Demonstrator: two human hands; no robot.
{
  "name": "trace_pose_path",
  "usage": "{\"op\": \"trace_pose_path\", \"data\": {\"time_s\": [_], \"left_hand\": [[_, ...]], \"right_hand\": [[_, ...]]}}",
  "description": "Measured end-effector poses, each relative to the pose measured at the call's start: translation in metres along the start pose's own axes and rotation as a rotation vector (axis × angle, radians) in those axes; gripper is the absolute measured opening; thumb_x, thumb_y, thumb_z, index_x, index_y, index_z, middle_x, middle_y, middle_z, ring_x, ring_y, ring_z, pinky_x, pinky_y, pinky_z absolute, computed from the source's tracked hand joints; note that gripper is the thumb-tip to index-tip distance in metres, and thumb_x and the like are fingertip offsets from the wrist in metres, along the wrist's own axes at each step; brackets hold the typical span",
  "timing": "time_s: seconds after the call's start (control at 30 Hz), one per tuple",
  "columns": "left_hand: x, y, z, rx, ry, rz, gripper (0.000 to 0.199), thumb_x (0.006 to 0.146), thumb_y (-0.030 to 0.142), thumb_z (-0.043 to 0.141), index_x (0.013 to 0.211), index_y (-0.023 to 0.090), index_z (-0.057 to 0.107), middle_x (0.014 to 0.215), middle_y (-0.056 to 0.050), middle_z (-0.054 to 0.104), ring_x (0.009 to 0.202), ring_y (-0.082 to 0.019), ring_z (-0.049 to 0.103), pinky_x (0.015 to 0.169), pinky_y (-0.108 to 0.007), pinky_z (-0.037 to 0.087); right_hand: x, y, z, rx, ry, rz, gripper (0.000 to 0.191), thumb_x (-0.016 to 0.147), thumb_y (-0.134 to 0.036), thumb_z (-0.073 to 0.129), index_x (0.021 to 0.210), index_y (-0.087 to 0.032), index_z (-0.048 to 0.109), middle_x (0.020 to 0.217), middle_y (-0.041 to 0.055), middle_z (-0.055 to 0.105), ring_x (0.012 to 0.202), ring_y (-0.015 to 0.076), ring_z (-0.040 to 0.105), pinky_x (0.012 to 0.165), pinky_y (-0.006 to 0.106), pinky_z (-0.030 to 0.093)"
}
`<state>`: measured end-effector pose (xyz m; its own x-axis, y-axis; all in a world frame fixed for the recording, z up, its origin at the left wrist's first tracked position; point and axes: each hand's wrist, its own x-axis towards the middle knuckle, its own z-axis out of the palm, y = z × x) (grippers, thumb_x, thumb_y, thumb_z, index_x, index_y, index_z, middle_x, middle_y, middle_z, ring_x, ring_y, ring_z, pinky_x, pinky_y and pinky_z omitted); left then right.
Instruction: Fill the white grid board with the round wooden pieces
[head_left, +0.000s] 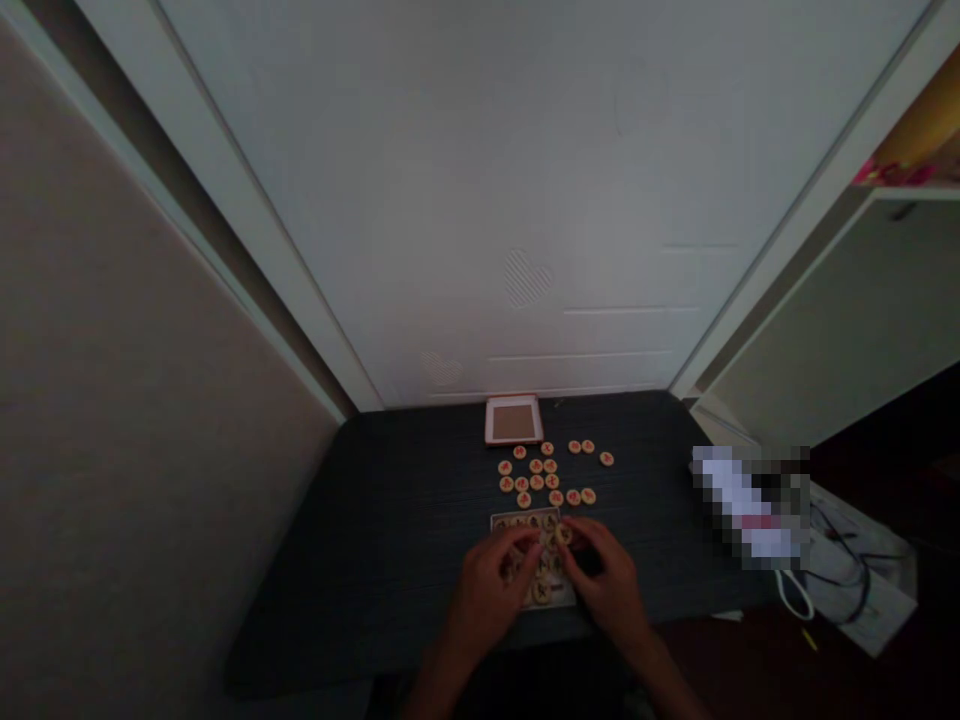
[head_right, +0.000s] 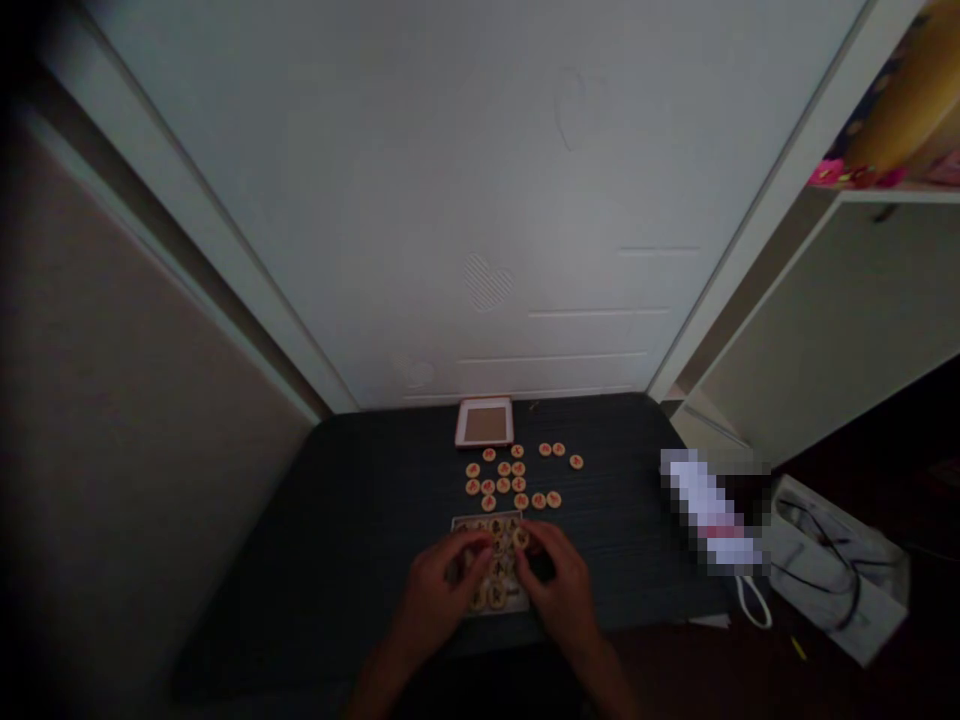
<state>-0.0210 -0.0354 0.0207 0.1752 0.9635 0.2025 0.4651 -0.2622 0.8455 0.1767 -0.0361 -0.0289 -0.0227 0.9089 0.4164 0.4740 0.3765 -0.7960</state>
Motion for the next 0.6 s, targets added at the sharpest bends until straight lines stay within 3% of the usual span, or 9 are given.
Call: {"op": "trace_pose_path", "data": {"time_s": [0.17,0.33,0.6], "left_hand": [[0.006,0.008,0.019,-0.135,-0.029,-0.139,0.020,0.090,0.037,0.065,0.107,0.028,0.072,0.100,-0.001,0.078,0.087,-0.019,0.074,0.078,-0.028,0.059],[0.007,0.006,0.027,-0.244,-0.037,-0.180,0.019,0.088,0.037,0.067,0.102,0.025,0.073,0.093,-0.002,0.078,0.081,-0.019,0.074,0.073,-0.027,0.059],[0.015,0.002,0.025,-0.475,-0.039,-0.273,0.027,0.086,0.042,0.068,0.098,0.018,0.070,0.094,-0.007,0.078,0.083,-0.022,0.075,0.073,-0.031,0.061]], "right_hand": [[-0.004,-0.001,0.002,-0.042,0.036,-0.119,0.035,0.091,-0.022,0.062,0.126,-0.025,0.064,0.109,0.0082,0.072,0.096,0.0219,0.070,0.086,0.035,0.060],[-0.007,-0.003,0.001,-0.025,0.016,-0.192,0.031,0.094,-0.019,0.058,0.124,-0.025,0.065,0.114,0.0091,0.072,0.107,0.0224,0.069,0.093,0.037,0.059],[-0.004,-0.012,-0.003,0.036,-0.005,-0.066,0.030,0.089,-0.031,0.069,0.119,-0.028,0.069,0.106,0.0072,0.075,0.097,0.0248,0.071,0.086,0.038,0.060]]}}
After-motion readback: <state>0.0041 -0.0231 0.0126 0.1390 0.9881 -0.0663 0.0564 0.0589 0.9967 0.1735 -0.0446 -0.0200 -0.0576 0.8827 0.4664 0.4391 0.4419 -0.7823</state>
